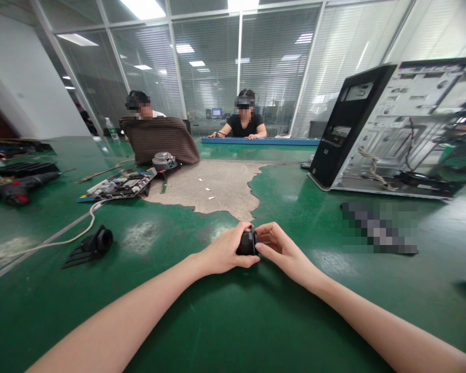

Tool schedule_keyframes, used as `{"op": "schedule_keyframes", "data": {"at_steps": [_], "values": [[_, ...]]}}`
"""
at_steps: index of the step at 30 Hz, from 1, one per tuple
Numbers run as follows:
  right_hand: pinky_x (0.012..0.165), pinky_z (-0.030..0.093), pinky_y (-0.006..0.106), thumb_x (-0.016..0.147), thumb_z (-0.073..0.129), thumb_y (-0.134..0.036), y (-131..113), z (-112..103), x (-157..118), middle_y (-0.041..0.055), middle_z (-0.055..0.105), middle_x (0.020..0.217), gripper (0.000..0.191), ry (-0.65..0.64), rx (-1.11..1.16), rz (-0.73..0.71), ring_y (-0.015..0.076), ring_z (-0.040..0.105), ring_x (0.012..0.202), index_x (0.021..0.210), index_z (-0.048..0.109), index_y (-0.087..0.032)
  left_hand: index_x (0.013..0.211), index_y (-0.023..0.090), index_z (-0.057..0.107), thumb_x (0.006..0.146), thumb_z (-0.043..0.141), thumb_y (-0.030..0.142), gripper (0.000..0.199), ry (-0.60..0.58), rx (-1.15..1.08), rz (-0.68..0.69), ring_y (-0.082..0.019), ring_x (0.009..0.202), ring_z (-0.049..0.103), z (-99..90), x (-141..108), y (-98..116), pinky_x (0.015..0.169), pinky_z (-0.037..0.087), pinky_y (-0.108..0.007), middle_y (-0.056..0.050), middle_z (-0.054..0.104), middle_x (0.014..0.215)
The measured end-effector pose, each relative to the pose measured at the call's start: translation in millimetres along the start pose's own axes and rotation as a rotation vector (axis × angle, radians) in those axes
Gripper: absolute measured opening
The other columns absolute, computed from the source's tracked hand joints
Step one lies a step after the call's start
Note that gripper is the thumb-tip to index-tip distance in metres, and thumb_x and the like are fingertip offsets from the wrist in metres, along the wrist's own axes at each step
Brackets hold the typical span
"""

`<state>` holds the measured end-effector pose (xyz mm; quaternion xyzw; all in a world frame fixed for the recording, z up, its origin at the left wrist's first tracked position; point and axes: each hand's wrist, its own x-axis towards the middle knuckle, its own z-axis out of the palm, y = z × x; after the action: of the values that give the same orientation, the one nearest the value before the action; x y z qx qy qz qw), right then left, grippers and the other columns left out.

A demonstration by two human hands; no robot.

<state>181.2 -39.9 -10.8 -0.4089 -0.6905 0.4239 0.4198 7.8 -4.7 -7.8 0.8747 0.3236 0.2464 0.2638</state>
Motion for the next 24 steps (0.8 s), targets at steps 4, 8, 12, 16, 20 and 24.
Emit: {"op": "schedule_keyframes", "data": {"at_steps": [4, 8, 12, 16, 20, 24], "values": [[0.079, 0.045, 0.034, 0.08, 0.049, -0.027, -1.0, 0.2, 0.0, 0.0032, 0.051, 0.095, 0.022, -0.024, -0.002, 0.004, 0.016, 0.053, 0.088, 0.1, 0.043, -0.022, 0.116, 0.018, 0.03, 0.067, 0.059, 0.033, 0.059, 0.0, -0.009, 0.0, -0.022, 0.088, 0.05, 0.2, -0.1, -0.3, 0.075, 0.04, -0.034, -0.007, 0.05, 0.102], [0.08, 0.044, 0.033, 0.078, 0.052, -0.025, -2.6, -0.5, -1.5, 0.0018, 0.052, 0.093, 0.019, -0.04, 0.024, -0.031, 0.0163, 0.053, 0.091, 0.095, 0.044, -0.022, 0.116, 0.018, 0.03, 0.067, 0.058, 0.033, 0.058, -0.006, -0.014, -0.009, -0.022, 0.086, 0.051, -0.5, -0.8, 1.1, 0.073, 0.041, -0.033, -0.007, 0.051, 0.099], [0.079, 0.044, 0.032, 0.081, 0.048, -0.028, -1.5, -0.9, -1.5, 0.0018, 0.052, 0.092, 0.012, 0.003, -0.003, -0.053, 0.0158, 0.053, 0.089, 0.091, 0.046, -0.022, 0.116, 0.017, 0.031, 0.067, 0.058, 0.035, 0.059, -0.004, 0.004, -0.009, -0.022, 0.086, 0.05, -1.4, -1.2, 2.6, 0.073, 0.041, -0.034, -0.008, 0.051, 0.1], [0.078, 0.045, 0.032, 0.081, 0.048, -0.028, 0.8, 0.1, 0.2, 0.0019, 0.052, 0.092, 0.012, 0.008, -0.015, -0.045, 0.0156, 0.053, 0.089, 0.091, 0.045, -0.022, 0.115, 0.017, 0.032, 0.067, 0.058, 0.036, 0.059, -0.009, 0.013, -0.008, -0.022, 0.086, 0.05, -1.4, -0.8, 2.1, 0.074, 0.041, -0.035, -0.008, 0.051, 0.099], [0.08, 0.044, 0.035, 0.081, 0.048, -0.028, 1.6, 0.7, 0.8, 0.0032, 0.052, 0.094, 0.02, 0.014, -0.036, -0.002, 0.0165, 0.053, 0.089, 0.099, 0.044, -0.022, 0.116, 0.018, 0.031, 0.067, 0.059, 0.036, 0.06, -0.001, 0.001, 0.003, -0.023, 0.09, 0.049, -0.9, -0.6, 0.8, 0.076, 0.04, -0.035, -0.008, 0.05, 0.104], [0.082, 0.044, 0.035, 0.079, 0.05, -0.024, -0.6, 0.4, -0.9, 0.0025, 0.051, 0.094, 0.02, -0.027, -0.02, -0.026, 0.0163, 0.053, 0.091, 0.097, 0.044, -0.022, 0.116, 0.017, 0.031, 0.067, 0.059, 0.035, 0.059, -0.006, 0.0, 0.003, -0.022, 0.087, 0.05, -1.2, -1.0, 0.8, 0.074, 0.04, -0.034, -0.008, 0.051, 0.1]]}}
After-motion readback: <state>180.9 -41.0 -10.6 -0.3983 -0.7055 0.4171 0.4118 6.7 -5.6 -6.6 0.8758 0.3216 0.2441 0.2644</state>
